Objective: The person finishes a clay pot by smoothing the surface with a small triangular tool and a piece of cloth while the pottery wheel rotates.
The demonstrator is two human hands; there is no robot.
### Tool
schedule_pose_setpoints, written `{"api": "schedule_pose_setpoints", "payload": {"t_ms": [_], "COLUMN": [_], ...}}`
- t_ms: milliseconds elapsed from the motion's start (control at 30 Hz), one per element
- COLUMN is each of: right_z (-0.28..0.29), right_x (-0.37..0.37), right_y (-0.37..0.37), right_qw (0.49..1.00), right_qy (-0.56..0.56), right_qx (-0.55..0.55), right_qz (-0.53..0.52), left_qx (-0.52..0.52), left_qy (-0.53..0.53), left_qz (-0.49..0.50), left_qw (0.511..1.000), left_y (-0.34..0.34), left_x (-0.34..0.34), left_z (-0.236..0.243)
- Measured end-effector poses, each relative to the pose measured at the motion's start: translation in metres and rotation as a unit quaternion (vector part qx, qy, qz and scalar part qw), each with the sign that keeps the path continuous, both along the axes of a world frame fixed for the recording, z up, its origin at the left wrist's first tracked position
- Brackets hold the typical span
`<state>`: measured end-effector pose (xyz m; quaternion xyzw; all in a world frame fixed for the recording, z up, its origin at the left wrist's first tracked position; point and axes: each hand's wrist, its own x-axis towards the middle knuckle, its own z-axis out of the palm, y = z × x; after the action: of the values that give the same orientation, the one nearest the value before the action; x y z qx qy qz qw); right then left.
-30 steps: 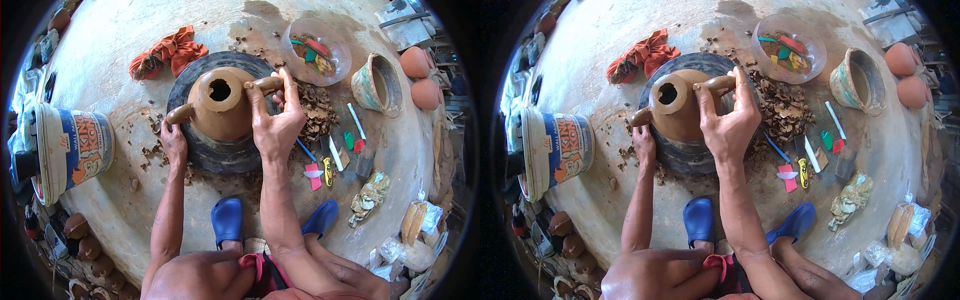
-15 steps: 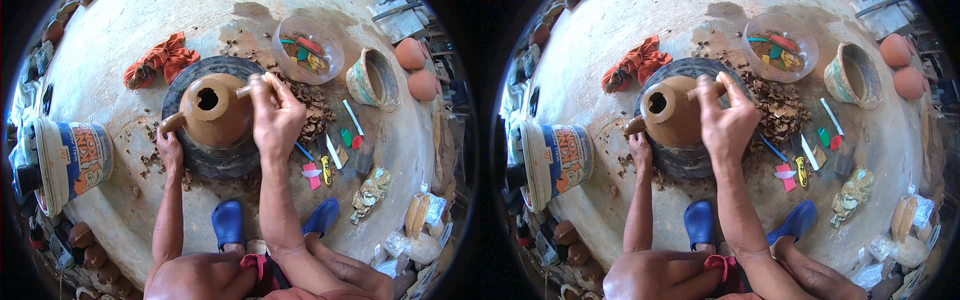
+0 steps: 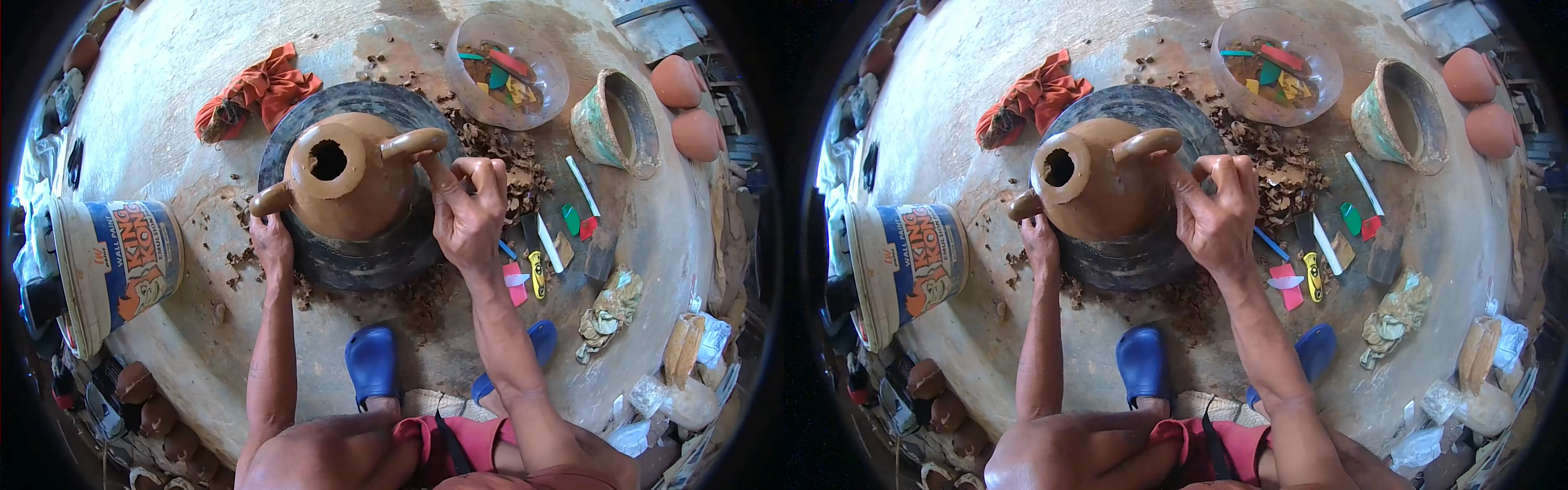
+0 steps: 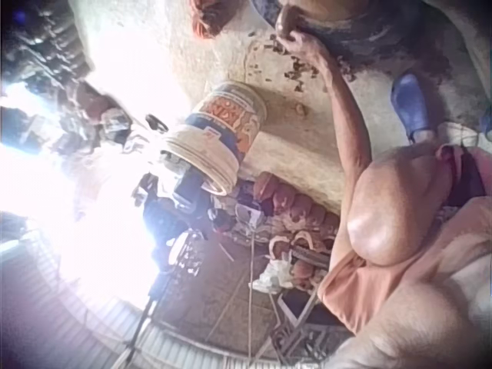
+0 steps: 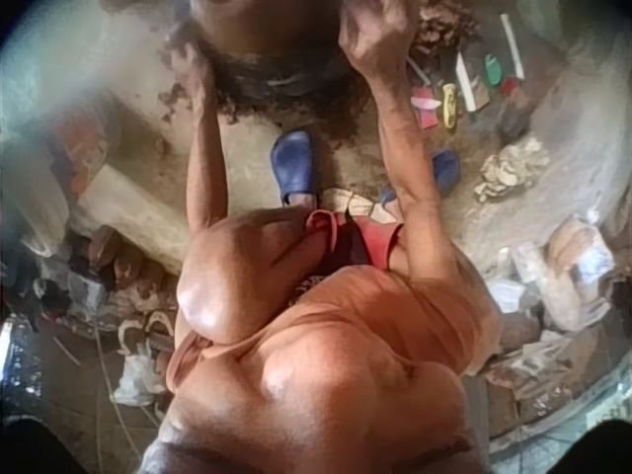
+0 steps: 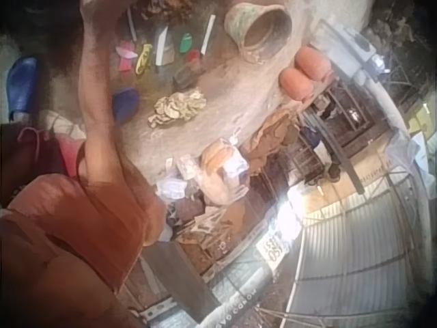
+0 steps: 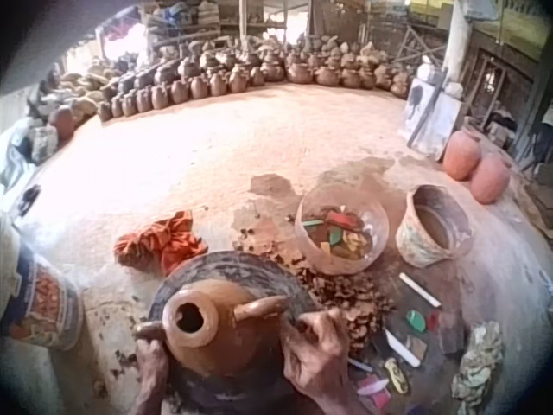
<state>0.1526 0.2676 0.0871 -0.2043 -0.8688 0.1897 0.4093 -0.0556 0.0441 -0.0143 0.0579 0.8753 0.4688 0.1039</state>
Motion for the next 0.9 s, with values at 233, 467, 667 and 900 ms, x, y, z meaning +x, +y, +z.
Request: {"api": "schedule_pose_setpoints", "payload": {"t_ms": [233, 467, 667, 900], "right_z": [-0.016, -0.006, 0.004, 0.006], "right_x": [-0.004, -0.003, -0.003, -0.001], "right_y": [-0.025, -0.025, -0.024, -0.026], "right_qw": [0.955, 0.969, 0.970, 0.989], "right_qy": [0.041, 0.018, 0.029, 0.005], "right_qx": [-0.281, -0.234, -0.239, -0.150], "right_qz": [0.082, 0.069, 0.035, 0.001], "left_qx": [-0.006, 0.005, -0.022, 0.003], "left_qy": [0.005, -0.005, -0.009, 0.010], "left_qz": [0.000, -0.014, -0.011, -0.010], "left_qw": [1.000, 1.000, 1.000, 1.000], "left_y": [-0.002, -0.003, -0.004, -0.007], "left_x": [-0.002, -0.002, -0.004, -0.008], "left_z": [-0.006, -0.004, -0.005, -0.013]}}
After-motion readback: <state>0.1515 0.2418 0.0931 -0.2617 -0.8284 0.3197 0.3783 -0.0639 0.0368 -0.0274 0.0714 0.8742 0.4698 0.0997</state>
